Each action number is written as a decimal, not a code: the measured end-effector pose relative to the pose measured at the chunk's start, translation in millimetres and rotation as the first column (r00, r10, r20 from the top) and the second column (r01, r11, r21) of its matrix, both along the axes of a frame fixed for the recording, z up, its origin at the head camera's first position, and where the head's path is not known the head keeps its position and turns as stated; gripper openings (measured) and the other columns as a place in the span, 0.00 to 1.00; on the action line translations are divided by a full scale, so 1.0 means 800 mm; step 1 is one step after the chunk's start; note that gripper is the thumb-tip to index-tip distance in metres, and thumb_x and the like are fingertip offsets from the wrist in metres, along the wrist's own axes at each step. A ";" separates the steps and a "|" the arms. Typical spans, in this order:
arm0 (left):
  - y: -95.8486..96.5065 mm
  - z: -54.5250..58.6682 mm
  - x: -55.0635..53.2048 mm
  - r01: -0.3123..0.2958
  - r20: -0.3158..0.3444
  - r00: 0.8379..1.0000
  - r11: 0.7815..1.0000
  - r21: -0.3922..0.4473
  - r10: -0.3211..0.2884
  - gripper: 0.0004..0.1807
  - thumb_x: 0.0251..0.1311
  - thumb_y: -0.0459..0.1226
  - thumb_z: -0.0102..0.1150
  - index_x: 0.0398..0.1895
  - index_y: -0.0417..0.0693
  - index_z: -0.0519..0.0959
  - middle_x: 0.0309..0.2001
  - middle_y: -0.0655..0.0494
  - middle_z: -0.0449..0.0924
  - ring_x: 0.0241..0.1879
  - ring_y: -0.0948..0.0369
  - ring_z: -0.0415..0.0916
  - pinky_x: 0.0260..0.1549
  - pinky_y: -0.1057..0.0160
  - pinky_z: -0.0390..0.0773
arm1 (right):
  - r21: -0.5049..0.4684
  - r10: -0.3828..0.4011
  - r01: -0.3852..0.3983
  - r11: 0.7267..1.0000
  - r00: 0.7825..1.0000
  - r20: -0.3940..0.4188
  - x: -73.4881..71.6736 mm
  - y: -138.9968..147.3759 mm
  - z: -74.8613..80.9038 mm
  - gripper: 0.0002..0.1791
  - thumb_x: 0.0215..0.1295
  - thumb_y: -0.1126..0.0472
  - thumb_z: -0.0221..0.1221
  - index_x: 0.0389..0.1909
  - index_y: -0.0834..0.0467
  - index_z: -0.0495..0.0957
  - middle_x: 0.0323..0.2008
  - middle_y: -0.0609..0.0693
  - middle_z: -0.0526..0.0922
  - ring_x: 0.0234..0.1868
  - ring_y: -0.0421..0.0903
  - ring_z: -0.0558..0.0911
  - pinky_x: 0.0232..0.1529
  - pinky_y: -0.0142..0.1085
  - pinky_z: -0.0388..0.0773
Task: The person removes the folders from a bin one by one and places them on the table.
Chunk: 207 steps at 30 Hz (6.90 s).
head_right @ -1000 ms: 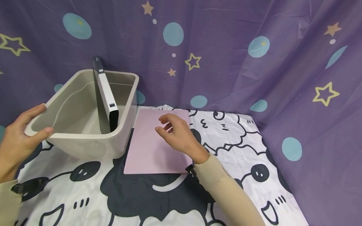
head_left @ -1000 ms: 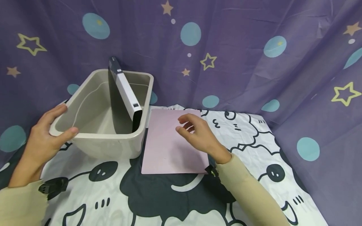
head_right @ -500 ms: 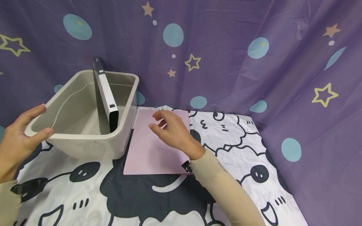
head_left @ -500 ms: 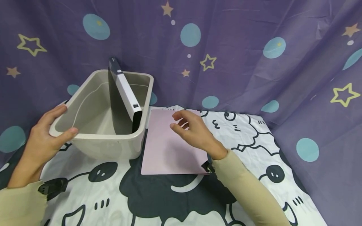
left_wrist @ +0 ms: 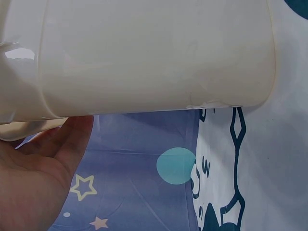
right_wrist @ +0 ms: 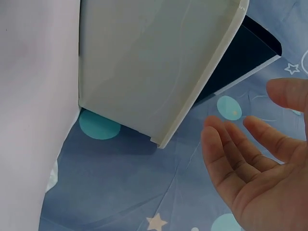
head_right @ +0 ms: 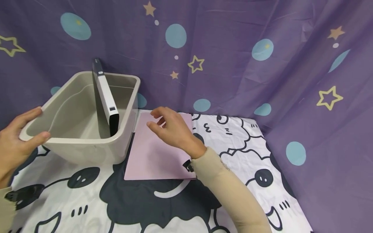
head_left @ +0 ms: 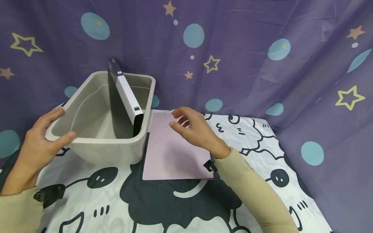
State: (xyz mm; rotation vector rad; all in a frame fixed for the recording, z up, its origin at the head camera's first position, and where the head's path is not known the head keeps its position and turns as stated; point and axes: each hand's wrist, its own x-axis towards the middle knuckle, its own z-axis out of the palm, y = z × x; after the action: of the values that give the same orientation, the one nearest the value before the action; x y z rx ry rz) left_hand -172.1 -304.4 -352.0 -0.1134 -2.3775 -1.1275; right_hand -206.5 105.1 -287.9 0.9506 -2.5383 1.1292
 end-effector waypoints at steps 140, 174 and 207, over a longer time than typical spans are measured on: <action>0.002 0.005 0.003 0.000 0.028 1.000 1.000 0.003 0.000 0.45 0.53 0.35 0.68 0.74 0.51 0.57 0.74 0.53 0.51 0.70 0.45 0.50 0.65 0.62 0.49 | 0.282 0.021 -0.135 0.950 0.927 0.375 -0.096 -0.168 0.075 0.24 0.48 0.58 0.71 0.47 0.49 0.75 0.48 0.41 0.75 0.48 0.39 0.72 0.44 0.29 0.69; 0.001 0.005 0.005 0.019 0.034 0.999 1.000 0.022 -0.020 0.45 0.52 0.36 0.69 0.73 0.57 0.58 0.73 0.63 0.52 0.69 0.55 0.52 0.66 0.54 0.52 | -0.004 0.100 -0.118 0.993 0.824 0.557 -0.102 -0.157 0.059 0.33 0.44 0.69 0.71 0.53 0.50 0.73 0.46 0.50 0.74 0.38 0.46 0.78 0.34 0.35 0.78; 0.002 0.005 0.003 0.036 0.007 0.999 0.999 0.016 -0.036 0.45 0.51 0.35 0.70 0.73 0.57 0.60 0.73 0.61 0.54 0.69 0.58 0.53 0.65 0.58 0.53 | -0.185 0.187 -0.088 0.979 0.759 0.624 -0.098 -0.116 0.062 0.37 0.49 0.72 0.67 0.61 0.51 0.67 0.47 0.60 0.68 0.40 0.52 0.77 0.34 0.42 0.81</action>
State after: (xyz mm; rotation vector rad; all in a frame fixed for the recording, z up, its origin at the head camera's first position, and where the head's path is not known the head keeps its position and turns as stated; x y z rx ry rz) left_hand -169.9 -303.0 -348.1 -0.1471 -2.3815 -1.1658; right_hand -284.6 12.4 -238.6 0.8221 -2.8504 1.9428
